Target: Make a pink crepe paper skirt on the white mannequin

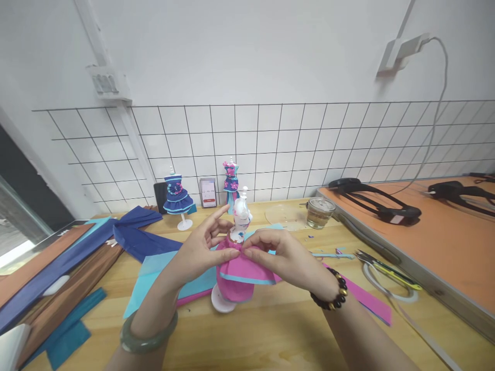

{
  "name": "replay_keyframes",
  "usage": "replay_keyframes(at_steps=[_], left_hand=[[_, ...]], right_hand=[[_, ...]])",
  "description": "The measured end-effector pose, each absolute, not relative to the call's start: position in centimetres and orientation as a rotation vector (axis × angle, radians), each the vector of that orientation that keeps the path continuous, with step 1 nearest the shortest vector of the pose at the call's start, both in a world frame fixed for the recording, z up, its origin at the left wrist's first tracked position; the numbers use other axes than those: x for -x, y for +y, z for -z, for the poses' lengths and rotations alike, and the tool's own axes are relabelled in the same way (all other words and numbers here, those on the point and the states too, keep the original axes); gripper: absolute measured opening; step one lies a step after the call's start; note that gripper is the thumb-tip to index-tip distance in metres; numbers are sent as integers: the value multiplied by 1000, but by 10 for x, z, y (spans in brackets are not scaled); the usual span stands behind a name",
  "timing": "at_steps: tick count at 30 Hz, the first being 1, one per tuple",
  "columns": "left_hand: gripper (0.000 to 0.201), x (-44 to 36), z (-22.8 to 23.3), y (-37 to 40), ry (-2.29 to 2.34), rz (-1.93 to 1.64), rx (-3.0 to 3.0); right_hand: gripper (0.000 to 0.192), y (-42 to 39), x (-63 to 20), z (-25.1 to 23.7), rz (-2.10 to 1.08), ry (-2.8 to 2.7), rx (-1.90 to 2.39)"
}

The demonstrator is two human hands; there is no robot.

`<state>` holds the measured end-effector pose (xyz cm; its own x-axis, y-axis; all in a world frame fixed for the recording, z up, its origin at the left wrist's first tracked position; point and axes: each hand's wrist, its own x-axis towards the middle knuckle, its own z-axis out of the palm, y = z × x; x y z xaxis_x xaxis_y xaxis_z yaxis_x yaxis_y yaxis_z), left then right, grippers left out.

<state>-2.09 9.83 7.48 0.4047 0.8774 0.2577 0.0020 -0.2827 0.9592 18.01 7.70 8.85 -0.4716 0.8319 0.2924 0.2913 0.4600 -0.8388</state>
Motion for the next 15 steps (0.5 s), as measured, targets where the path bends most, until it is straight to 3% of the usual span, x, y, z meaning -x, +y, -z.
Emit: replay_keyframes(at_steps=[15], left_hand=[[92, 18, -77, 95, 798, -1061, -1594]], right_hand=[[16, 80, -176, -86, -988, -1860, 986]])
